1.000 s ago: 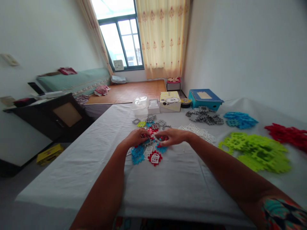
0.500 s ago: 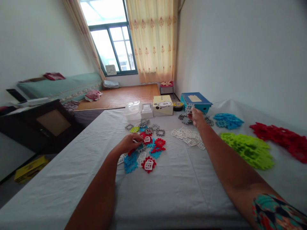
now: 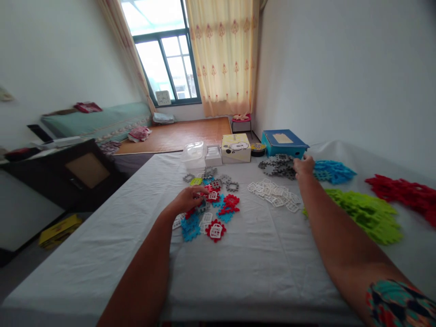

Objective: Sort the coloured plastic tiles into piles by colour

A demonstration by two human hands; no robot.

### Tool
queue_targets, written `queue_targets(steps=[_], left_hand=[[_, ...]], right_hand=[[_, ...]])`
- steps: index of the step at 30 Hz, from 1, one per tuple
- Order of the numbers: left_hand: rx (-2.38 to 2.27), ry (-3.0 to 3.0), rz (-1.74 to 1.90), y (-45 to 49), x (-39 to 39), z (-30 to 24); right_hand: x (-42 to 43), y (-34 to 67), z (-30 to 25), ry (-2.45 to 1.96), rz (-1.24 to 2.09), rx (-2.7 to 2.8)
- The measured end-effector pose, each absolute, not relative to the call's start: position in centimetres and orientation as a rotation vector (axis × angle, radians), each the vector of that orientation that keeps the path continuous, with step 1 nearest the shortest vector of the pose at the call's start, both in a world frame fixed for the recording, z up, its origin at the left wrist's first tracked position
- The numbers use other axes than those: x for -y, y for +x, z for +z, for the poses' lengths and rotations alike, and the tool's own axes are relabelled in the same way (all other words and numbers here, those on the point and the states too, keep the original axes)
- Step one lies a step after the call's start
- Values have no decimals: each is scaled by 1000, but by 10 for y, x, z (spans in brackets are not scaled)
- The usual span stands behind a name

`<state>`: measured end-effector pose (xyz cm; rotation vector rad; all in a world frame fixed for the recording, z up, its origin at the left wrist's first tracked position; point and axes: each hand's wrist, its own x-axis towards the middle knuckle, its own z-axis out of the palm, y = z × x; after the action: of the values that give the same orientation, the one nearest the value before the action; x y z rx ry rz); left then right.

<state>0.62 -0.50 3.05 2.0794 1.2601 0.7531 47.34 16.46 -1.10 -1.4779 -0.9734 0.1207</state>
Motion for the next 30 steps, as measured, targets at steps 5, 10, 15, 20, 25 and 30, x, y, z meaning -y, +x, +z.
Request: queue_targets(steps=[5,10,15,20,25,30], left_hand=[[-1137,2002,855,9,7,33],[-1084,1922,975,12,5,30],[-1028,1963,998,17,7,36],[-1012,2003,1037,15,7,39],[-959,1901,1167,27,9,35],[-1025,1899,1192,33,10,34]], right_hand=[[-149,436,14,-1446,-64,1033],[-94,332,38,-1056,538,1871],[-44,259,28,-682,459,2406],[-30,252,17,-744,332,2484],[-19,242,19,-820,871,2182],[-36,248,24,-856,1082,1939]])
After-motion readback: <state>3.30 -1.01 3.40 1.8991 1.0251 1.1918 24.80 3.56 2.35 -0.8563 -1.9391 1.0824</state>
